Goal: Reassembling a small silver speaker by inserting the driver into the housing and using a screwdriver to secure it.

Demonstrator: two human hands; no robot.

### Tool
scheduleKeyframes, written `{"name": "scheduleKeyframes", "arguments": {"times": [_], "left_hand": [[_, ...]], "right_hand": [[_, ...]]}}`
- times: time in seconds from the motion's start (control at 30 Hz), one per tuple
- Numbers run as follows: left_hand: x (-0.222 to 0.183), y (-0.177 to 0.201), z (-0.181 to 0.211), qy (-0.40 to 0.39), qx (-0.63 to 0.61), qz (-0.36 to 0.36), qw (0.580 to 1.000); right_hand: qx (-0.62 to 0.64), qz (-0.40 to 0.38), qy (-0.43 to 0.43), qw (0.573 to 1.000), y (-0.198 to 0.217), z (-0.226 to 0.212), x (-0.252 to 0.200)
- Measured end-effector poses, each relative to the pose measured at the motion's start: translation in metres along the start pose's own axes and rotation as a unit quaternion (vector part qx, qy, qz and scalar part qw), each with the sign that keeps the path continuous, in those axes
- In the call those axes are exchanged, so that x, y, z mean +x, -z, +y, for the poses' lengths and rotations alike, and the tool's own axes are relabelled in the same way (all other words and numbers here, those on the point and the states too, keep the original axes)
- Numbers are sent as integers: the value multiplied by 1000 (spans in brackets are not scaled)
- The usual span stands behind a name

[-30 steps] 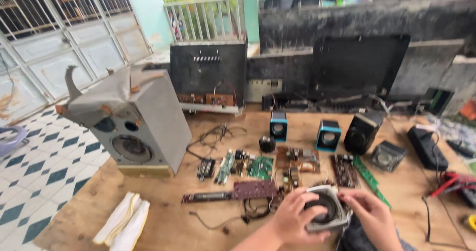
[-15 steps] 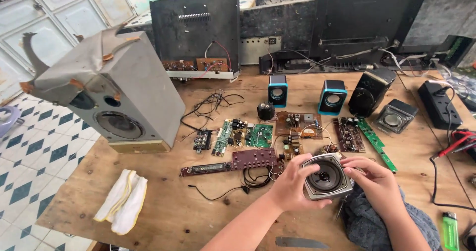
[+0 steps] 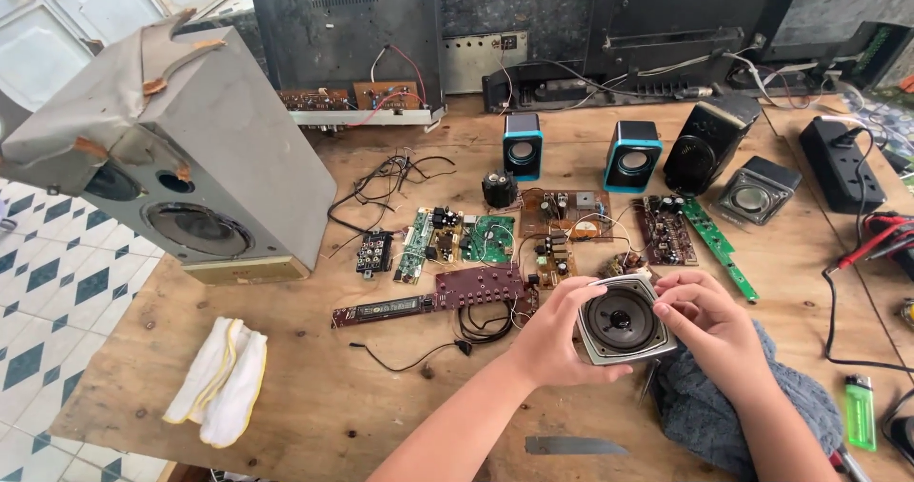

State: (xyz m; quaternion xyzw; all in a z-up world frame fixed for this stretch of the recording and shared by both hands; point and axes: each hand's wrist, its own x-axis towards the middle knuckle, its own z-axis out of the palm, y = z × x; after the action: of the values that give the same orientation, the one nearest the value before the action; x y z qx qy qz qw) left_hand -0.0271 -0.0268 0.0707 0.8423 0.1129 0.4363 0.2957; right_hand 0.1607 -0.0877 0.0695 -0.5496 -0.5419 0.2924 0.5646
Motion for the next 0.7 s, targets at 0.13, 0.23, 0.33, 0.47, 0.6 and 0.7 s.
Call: {"name": "scheduleKeyframes", "arguments": {"times": [0.13,0.23,0.33,0.47,0.6,0.7], "left_hand": [[1,1,-1,18,-17,11,1000],[0,2,0,20,-8,7,1000],[0,0,-2,5,11,7,1000],[-2,0,-2,12,15,-1,1000],[-1,1,-1,16,21,-7,1000],[-2,0,-2,6,27,-4,1000]], "right_hand": [[22,-37,-17,999,5,5,0],[14,-41,-47,998,5,0,-2],[8,-60,-45,997,6,9,0],[38,-57,-43,997,7,6,-1],[37,-66,-68,995,7,3,-1],[14,-73,-76,994,7,-2,-1]]}}
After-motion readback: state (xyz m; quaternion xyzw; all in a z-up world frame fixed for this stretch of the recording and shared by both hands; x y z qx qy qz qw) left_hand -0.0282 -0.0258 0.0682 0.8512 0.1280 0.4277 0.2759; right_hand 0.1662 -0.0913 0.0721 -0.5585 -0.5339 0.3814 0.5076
